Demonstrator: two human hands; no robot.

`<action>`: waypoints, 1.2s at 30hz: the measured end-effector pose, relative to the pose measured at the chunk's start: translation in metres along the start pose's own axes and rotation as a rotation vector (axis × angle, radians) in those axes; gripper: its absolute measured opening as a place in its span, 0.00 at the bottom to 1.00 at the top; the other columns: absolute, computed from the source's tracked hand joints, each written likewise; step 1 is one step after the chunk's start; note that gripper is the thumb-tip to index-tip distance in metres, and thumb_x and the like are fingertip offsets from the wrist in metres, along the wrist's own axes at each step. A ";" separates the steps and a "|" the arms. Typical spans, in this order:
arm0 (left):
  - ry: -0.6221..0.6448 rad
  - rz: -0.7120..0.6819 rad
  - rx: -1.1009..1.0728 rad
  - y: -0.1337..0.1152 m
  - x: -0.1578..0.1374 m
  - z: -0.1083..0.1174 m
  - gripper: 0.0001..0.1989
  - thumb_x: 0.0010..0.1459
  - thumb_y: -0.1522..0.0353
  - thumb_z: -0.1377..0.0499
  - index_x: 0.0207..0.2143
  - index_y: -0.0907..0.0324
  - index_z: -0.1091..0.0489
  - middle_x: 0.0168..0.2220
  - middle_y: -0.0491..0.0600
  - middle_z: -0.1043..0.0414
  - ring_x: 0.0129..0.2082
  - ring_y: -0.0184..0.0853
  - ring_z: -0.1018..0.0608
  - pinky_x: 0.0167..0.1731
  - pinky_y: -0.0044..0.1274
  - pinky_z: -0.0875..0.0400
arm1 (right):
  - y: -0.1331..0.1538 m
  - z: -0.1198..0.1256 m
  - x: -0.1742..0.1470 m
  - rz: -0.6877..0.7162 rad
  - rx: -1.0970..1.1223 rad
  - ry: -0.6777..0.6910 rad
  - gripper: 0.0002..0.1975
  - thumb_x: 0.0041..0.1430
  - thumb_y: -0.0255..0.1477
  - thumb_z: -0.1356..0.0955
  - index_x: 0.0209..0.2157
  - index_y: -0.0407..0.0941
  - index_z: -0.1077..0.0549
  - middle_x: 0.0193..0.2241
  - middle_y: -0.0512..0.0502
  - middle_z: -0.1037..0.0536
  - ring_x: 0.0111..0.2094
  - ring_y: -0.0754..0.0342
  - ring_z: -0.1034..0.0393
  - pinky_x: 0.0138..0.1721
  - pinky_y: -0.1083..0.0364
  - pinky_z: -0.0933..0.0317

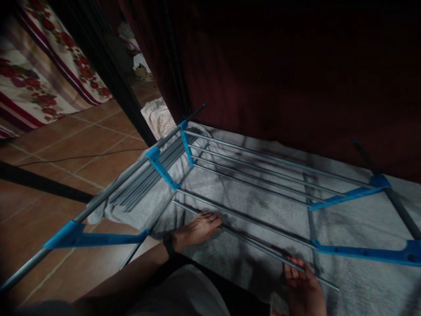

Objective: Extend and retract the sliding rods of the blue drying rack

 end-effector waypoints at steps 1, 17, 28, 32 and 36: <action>0.000 0.000 -0.005 0.000 0.000 0.000 0.10 0.70 0.68 0.50 0.48 0.59 0.32 0.45 0.50 0.25 0.45 0.36 0.23 0.47 0.27 0.34 | 0.003 -0.003 0.000 0.009 0.029 -0.020 0.05 0.51 0.29 0.31 0.31 0.51 0.23 0.38 0.49 0.20 0.43 0.51 0.23 0.41 0.48 0.25; -0.335 -0.152 0.154 0.006 0.018 0.032 0.16 0.69 0.68 0.51 0.49 0.55 0.25 0.43 0.49 0.20 0.40 0.37 0.20 0.46 0.31 0.28 | -0.028 -0.121 -0.067 -0.050 0.007 0.382 0.15 0.50 0.38 0.25 0.36 0.43 0.24 0.36 0.43 0.19 0.38 0.50 0.23 0.44 0.48 0.30; -0.356 -0.314 0.279 -0.025 0.022 0.076 0.22 0.59 0.80 0.50 0.49 0.54 0.26 0.41 0.48 0.21 0.39 0.38 0.21 0.44 0.32 0.30 | -0.008 -0.143 -0.102 1.195 -1.237 0.236 0.21 0.64 0.23 0.37 0.57 0.48 0.32 0.50 0.41 0.24 0.53 0.45 0.31 0.62 0.39 0.41; -0.561 -0.284 0.282 -0.034 0.019 0.087 0.23 0.61 0.78 0.47 0.54 0.49 0.29 0.49 0.49 0.24 0.48 0.40 0.22 0.56 0.37 0.34 | -0.003 -0.155 -0.099 1.194 -1.371 0.289 0.24 0.61 0.18 0.38 0.56 0.48 0.30 0.43 0.42 0.22 0.43 0.47 0.28 0.49 0.46 0.32; -1.000 -0.111 0.244 -0.038 0.013 0.093 0.30 0.57 0.73 0.36 0.60 0.44 0.35 0.56 0.52 0.33 0.57 0.48 0.28 0.60 0.46 0.37 | 0.023 -0.169 -0.105 1.206 -1.213 0.228 0.22 0.62 0.19 0.38 0.54 0.49 0.28 0.44 0.43 0.23 0.44 0.48 0.29 0.47 0.48 0.32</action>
Point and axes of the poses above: each hand's wrist, its own x-axis towards the middle knuckle, its own z-axis out of the back of the hand, y = z × x, the point moved 1 cm from there along x, towards the middle knuckle
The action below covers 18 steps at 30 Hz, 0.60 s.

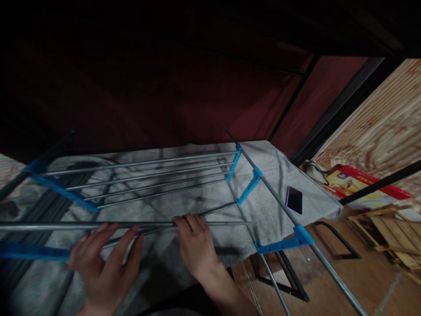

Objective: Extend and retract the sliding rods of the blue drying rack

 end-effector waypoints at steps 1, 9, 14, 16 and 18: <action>-0.059 0.039 -0.015 0.000 0.001 0.002 0.33 0.56 0.73 0.35 0.62 0.43 0.37 0.57 0.52 0.35 0.58 0.49 0.29 0.59 0.46 0.35 | 0.004 0.006 0.007 -0.010 0.051 -0.037 0.20 0.63 0.20 0.38 0.53 0.49 0.28 0.43 0.44 0.23 0.44 0.48 0.29 0.48 0.48 0.33; 0.117 0.382 -0.292 -0.006 0.012 -0.003 0.27 0.64 0.60 0.43 0.64 0.53 0.42 0.58 0.56 0.35 0.61 0.49 0.32 0.58 0.45 0.31 | 0.045 0.043 0.051 -0.226 0.739 -0.222 0.08 0.67 0.35 0.36 0.44 0.49 0.29 0.39 0.48 0.22 0.41 0.52 0.28 0.44 0.52 0.36; 0.376 0.279 -0.471 -0.014 -0.004 -0.015 0.28 0.67 0.61 0.46 0.67 0.51 0.47 0.59 0.55 0.31 0.56 0.44 0.24 0.50 0.36 0.22 | 0.069 0.035 0.063 -0.303 1.221 -0.202 0.07 0.63 0.36 0.33 0.40 0.49 0.30 0.36 0.50 0.22 0.41 0.53 0.27 0.46 0.51 0.35; 0.405 0.230 -0.489 -0.012 -0.011 -0.020 0.25 0.68 0.65 0.49 0.66 0.51 0.47 0.57 0.54 0.28 0.53 0.41 0.21 0.47 0.32 0.21 | 0.071 0.024 0.063 -0.359 1.368 -0.182 0.08 0.60 0.35 0.32 0.39 0.49 0.31 0.35 0.50 0.21 0.40 0.53 0.27 0.47 0.51 0.34; 0.411 0.220 -0.475 -0.005 -0.018 -0.024 0.22 0.69 0.69 0.51 0.64 0.51 0.45 0.53 0.52 0.25 0.49 0.38 0.19 0.44 0.29 0.20 | 0.069 0.014 0.061 -0.420 1.453 -0.154 0.08 0.58 0.34 0.30 0.38 0.48 0.30 0.35 0.50 0.21 0.40 0.53 0.27 0.48 0.50 0.34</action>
Point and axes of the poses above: each hand's wrist, its own x-axis towards the middle knuckle, its own z-axis out of the back of the hand, y = z × x, the point moved 1 cm from there along x, towards the middle knuckle
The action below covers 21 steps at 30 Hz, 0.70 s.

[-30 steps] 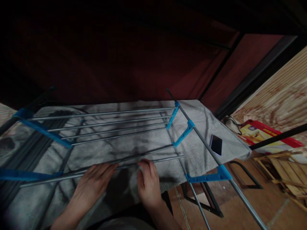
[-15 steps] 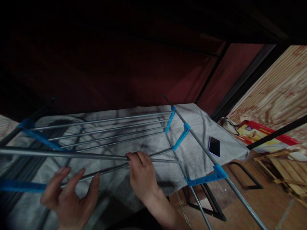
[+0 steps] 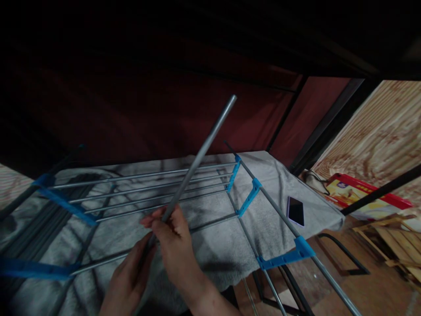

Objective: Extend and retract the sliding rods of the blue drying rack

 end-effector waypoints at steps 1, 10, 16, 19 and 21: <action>0.009 0.002 0.018 0.007 -0.002 0.000 0.21 0.68 0.70 0.51 0.63 0.52 0.43 0.51 0.52 0.24 0.48 0.37 0.18 0.43 0.28 0.20 | -0.004 0.002 0.001 -0.023 0.023 -0.018 0.09 0.56 0.34 0.29 0.38 0.48 0.29 0.35 0.50 0.21 0.40 0.53 0.27 0.48 0.50 0.34; 0.025 0.056 0.360 0.064 -0.014 0.019 0.15 0.67 0.65 0.52 0.51 0.54 0.30 0.42 0.49 0.21 0.36 0.39 0.20 0.39 0.29 0.25 | -0.021 0.038 0.017 -0.170 0.239 -0.231 0.10 0.49 0.31 0.26 0.34 0.47 0.26 0.34 0.50 0.20 0.37 0.54 0.26 0.45 0.52 0.33; 0.199 0.065 0.443 0.069 -0.019 0.004 0.19 0.67 0.66 0.55 0.50 0.55 0.27 0.45 0.50 0.21 0.37 0.41 0.21 0.41 0.32 0.27 | -0.053 0.082 0.017 -0.311 0.375 -0.361 0.10 0.44 0.25 0.25 0.31 0.46 0.26 0.32 0.50 0.19 0.34 0.55 0.26 0.43 0.53 0.30; 0.283 0.051 0.419 0.071 -0.023 -0.010 0.20 0.67 0.67 0.55 0.50 0.55 0.26 0.44 0.50 0.21 0.39 0.41 0.20 0.42 0.31 0.27 | -0.070 0.106 0.008 -0.352 0.403 -0.415 0.10 0.45 0.24 0.26 0.31 0.46 0.26 0.33 0.50 0.19 0.36 0.55 0.25 0.44 0.52 0.29; 0.335 0.063 0.398 0.071 -0.027 -0.021 0.20 0.68 0.68 0.56 0.51 0.55 0.26 0.46 0.51 0.20 0.40 0.40 0.19 0.40 0.30 0.26 | -0.078 0.123 0.002 -0.344 0.412 -0.475 0.10 0.45 0.23 0.28 0.32 0.46 0.26 0.33 0.50 0.19 0.36 0.55 0.25 0.45 0.52 0.29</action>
Point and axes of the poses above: each hand's wrist, its own x-axis towards the middle knuckle, its own z-axis out of the back of the hand, y = z × x, the point moved 1 cm from there along x, towards the middle knuckle
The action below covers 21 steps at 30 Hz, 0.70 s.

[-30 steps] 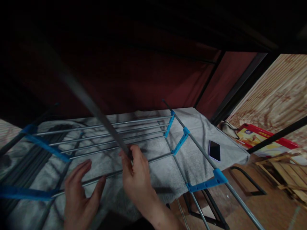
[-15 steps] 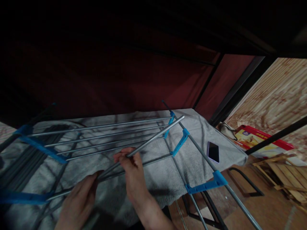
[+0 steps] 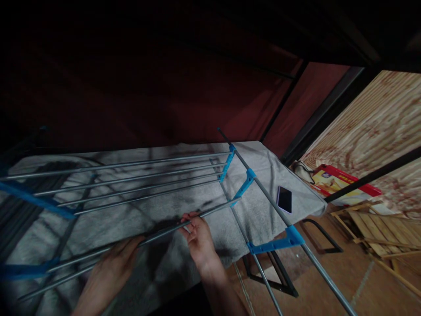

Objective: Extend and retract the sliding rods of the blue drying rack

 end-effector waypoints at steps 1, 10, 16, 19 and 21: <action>0.024 -0.003 -0.008 -0.002 -0.001 -0.005 0.20 0.68 0.68 0.56 0.51 0.55 0.26 0.46 0.51 0.20 0.39 0.39 0.18 0.39 0.29 0.26 | 0.001 0.009 0.002 0.012 0.010 -0.035 0.10 0.45 0.22 0.28 0.32 0.46 0.26 0.33 0.50 0.19 0.36 0.55 0.25 0.45 0.52 0.29; 0.178 -0.022 -0.055 -0.015 -0.009 -0.033 0.17 0.69 0.64 0.53 0.48 0.56 0.26 0.41 0.51 0.18 0.36 0.40 0.17 0.32 0.27 0.25 | 0.034 0.068 0.019 0.150 0.064 -0.214 0.09 0.48 0.20 0.29 0.32 0.46 0.26 0.30 0.52 0.20 0.33 0.59 0.25 0.42 0.58 0.28; 0.194 -0.077 -0.127 -0.022 -0.007 -0.036 0.17 0.69 0.65 0.54 0.47 0.54 0.27 0.43 0.51 0.19 0.36 0.37 0.17 0.34 0.26 0.25 | 0.039 0.083 0.027 0.140 0.085 -0.242 0.07 0.50 0.21 0.29 0.32 0.46 0.27 0.29 0.53 0.22 0.31 0.60 0.25 0.40 0.58 0.27; 0.212 -0.065 -0.158 -0.028 -0.007 -0.034 0.16 0.70 0.64 0.54 0.49 0.54 0.28 0.46 0.51 0.20 0.38 0.37 0.17 0.35 0.26 0.26 | 0.030 0.089 0.027 0.133 0.051 -0.229 0.07 0.51 0.23 0.27 0.32 0.46 0.27 0.29 0.53 0.22 0.32 0.60 0.25 0.40 0.59 0.27; 0.243 -0.051 -0.175 -0.035 -0.006 -0.031 0.16 0.70 0.64 0.54 0.50 0.54 0.29 0.46 0.51 0.21 0.40 0.38 0.18 0.37 0.27 0.26 | 0.021 0.092 0.026 0.095 0.035 -0.213 0.07 0.51 0.23 0.27 0.32 0.46 0.26 0.29 0.53 0.22 0.32 0.60 0.25 0.40 0.59 0.27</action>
Point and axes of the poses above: each hand's wrist, its own x-axis towards the middle knuckle, its own z-axis out of the back of the hand, y = z × x, the point moved 1 cm from there along x, towards the middle knuckle
